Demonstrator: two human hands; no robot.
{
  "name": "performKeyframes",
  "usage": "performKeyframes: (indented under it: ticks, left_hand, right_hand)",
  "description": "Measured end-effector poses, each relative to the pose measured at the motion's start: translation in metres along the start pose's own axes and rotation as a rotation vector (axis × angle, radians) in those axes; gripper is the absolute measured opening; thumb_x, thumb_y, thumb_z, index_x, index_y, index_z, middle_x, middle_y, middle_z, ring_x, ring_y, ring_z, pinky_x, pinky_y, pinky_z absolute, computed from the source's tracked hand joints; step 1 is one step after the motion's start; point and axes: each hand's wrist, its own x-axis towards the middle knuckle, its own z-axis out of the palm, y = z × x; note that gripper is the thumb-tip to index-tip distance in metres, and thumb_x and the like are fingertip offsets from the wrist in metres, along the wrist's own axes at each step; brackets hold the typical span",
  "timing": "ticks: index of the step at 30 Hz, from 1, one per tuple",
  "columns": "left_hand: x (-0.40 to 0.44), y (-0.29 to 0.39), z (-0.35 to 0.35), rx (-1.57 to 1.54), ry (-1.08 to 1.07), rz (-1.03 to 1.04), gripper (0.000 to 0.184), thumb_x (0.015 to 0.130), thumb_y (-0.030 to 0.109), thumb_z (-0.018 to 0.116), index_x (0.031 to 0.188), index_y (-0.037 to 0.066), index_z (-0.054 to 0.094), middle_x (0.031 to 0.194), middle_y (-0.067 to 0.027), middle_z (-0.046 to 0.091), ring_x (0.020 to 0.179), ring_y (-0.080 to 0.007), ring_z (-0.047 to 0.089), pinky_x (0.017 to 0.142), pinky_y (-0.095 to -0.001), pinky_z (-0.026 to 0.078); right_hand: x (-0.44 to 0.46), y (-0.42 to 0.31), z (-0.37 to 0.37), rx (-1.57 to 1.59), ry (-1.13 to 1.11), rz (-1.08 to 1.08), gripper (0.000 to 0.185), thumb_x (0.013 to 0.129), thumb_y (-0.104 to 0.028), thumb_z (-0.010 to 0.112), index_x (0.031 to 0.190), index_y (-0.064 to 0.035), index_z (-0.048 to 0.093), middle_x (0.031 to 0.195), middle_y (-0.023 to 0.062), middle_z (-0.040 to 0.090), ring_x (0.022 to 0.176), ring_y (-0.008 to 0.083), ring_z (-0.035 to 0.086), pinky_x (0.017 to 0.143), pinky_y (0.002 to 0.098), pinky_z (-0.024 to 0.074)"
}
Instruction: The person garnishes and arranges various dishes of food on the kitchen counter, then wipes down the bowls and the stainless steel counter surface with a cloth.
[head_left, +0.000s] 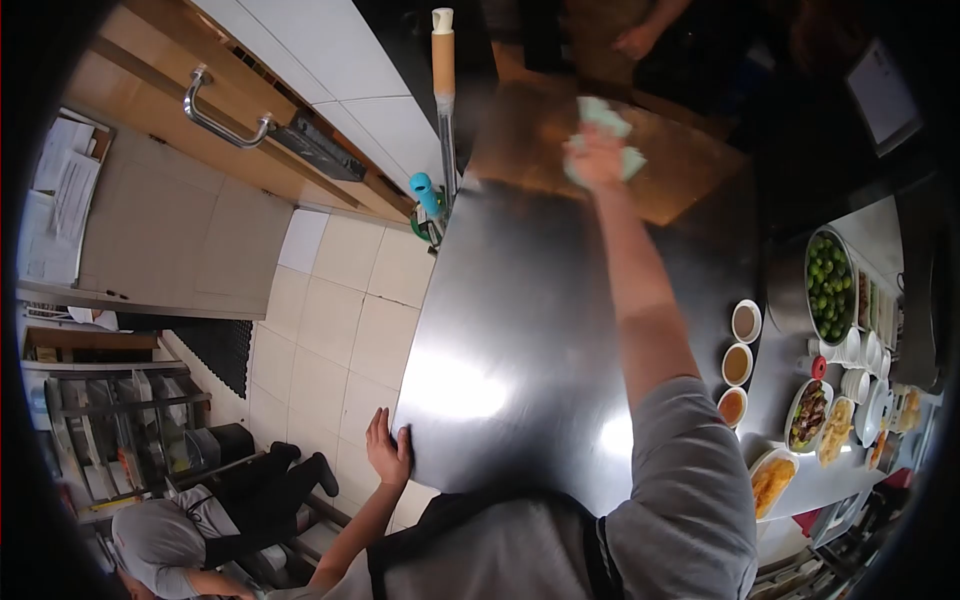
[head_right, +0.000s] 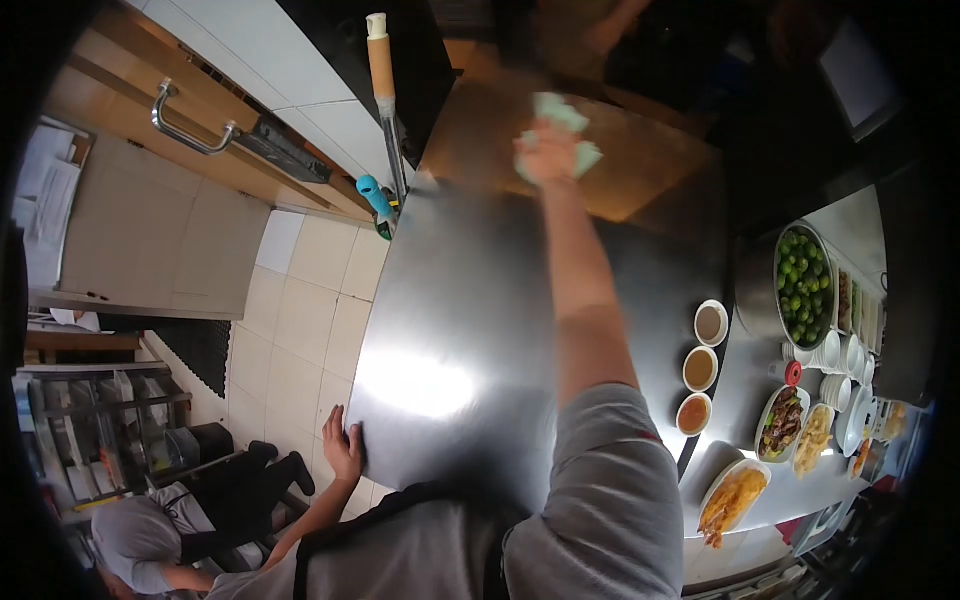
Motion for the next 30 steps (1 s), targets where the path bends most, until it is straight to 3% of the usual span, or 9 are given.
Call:
performKeyframes:
  ticks: [5, 9, 15, 17, 19, 23, 25, 27, 30]
  left_hand:
    - [-0.003, -0.001, -0.001, -0.012, 0.019, -0.008, 0.045, 0.081, 0.029, 0.048, 0.116, 0.001, 0.044, 0.117, -0.017, 0.046, 0.106, -0.0341, 0.042, 0.088, -0.0401, 0.035]
    - [-0.007, -0.008, 0.003, -0.044, 0.044, 0.016, 0.045, 0.082, 0.029, 0.047, 0.118, 0.002, 0.042, 0.116, -0.0165, 0.046, 0.105, -0.0338, 0.042, 0.088, -0.0387, 0.035]
    - [-0.012, -0.006, -0.001, -0.149, 0.05, 0.005, 0.046, 0.084, 0.029, 0.045, 0.121, 0.002, 0.038, 0.113, -0.017, 0.047, 0.103, -0.034, 0.042, 0.087, -0.0396, 0.035]
    - [-0.017, -0.008, -0.004, -0.166, 0.043, 0.058, 0.047, 0.084, 0.03, 0.045, 0.121, 0.002, 0.038, 0.114, -0.0175, 0.047, 0.104, -0.0339, 0.042, 0.087, -0.0393, 0.035]
    - [-0.016, -0.011, -0.001, -0.175, 0.053, 0.098, 0.047, 0.084, 0.031, 0.044, 0.12, 0.001, 0.038, 0.114, -0.018, 0.047, 0.104, -0.0337, 0.042, 0.087, -0.0391, 0.035]
    - [-0.016, -0.019, -0.001, -0.263, -0.017, 0.156, 0.047, 0.085, 0.032, 0.043, 0.119, -0.001, 0.039, 0.116, -0.019, 0.045, 0.107, -0.0332, 0.041, 0.09, -0.0386, 0.032]
    - [-0.017, -0.024, -0.003, -0.318, -0.041, 0.187, 0.048, 0.085, 0.032, 0.043, 0.119, -0.001, 0.038, 0.116, -0.0191, 0.045, 0.107, -0.0334, 0.04, 0.091, -0.0386, 0.032]
    - [-0.015, -0.026, -0.002, -0.379, -0.051, 0.207, 0.048, 0.085, 0.032, 0.043, 0.119, -0.001, 0.038, 0.117, -0.0191, 0.045, 0.108, -0.0335, 0.04, 0.092, -0.0386, 0.031]
    - [-0.015, -0.037, -0.001, -0.444, -0.065, 0.337, 0.05, 0.084, 0.03, 0.045, 0.121, -0.002, 0.035, 0.123, -0.0214, 0.037, 0.115, -0.0349, 0.032, 0.097, -0.0408, 0.024]
  right_hand:
    - [-0.083, -0.114, -0.023, 0.151, -0.168, -0.381, 0.058, 0.085, -0.044, 0.033, 0.13, -0.0098, 0.027, 0.138, 0.0066, 0.022, 0.128, 0.0275, 0.016, 0.104, 0.0422, 0.01]
    - [-0.196, -0.156, -0.042, 0.261, -0.137, -0.7, 0.058, 0.083, -0.044, 0.038, 0.128, -0.0087, 0.032, 0.136, 0.0071, 0.025, 0.127, 0.0274, 0.016, 0.104, 0.0416, 0.0117]
    - [-0.401, -0.181, -0.13, 0.419, -0.317, -1.07, 0.058, 0.077, -0.042, 0.051, 0.124, -0.0099, 0.038, 0.132, 0.0054, 0.032, 0.126, 0.0248, 0.022, 0.102, 0.0418, 0.0162]
    - [-0.439, -0.154, -0.145, 0.533, -0.33, -1.019, 0.057, 0.077, -0.041, 0.051, 0.124, -0.0109, 0.038, 0.133, 0.0056, 0.032, 0.125, 0.0247, 0.023, 0.101, 0.0431, 0.0174]
    - [-0.46, -0.116, -0.157, 0.441, -0.356, -0.766, 0.055, 0.078, -0.039, 0.052, 0.123, -0.0115, 0.039, 0.132, 0.0062, 0.032, 0.125, 0.0255, 0.024, 0.1, 0.0443, 0.0189]
    - [-0.51, -0.005, -0.194, 0.354, -0.114, -0.009, 0.054, 0.077, -0.032, 0.053, 0.124, -0.0088, 0.039, 0.126, 0.0135, 0.039, 0.119, 0.0319, 0.032, 0.097, 0.0468, 0.0231]
    - [-0.551, 0.028, -0.206, 0.085, 0.013, 0.278, 0.053, 0.079, -0.031, 0.052, 0.124, -0.0075, 0.038, 0.127, 0.0158, 0.038, 0.119, 0.0342, 0.031, 0.097, 0.0467, 0.0234]
    - [-0.587, 0.04, -0.198, -0.01, 0.16, 0.555, 0.051, 0.08, -0.029, 0.05, 0.124, -0.0055, 0.038, 0.128, 0.0168, 0.037, 0.12, 0.0363, 0.03, 0.097, 0.0477, 0.0232]
    - [-0.602, 0.009, -0.176, -0.105, 0.263, 0.66, 0.052, 0.08, -0.028, 0.051, 0.124, -0.0039, 0.037, 0.128, 0.018, 0.035, 0.12, 0.0374, 0.029, 0.097, 0.0485, 0.0227]
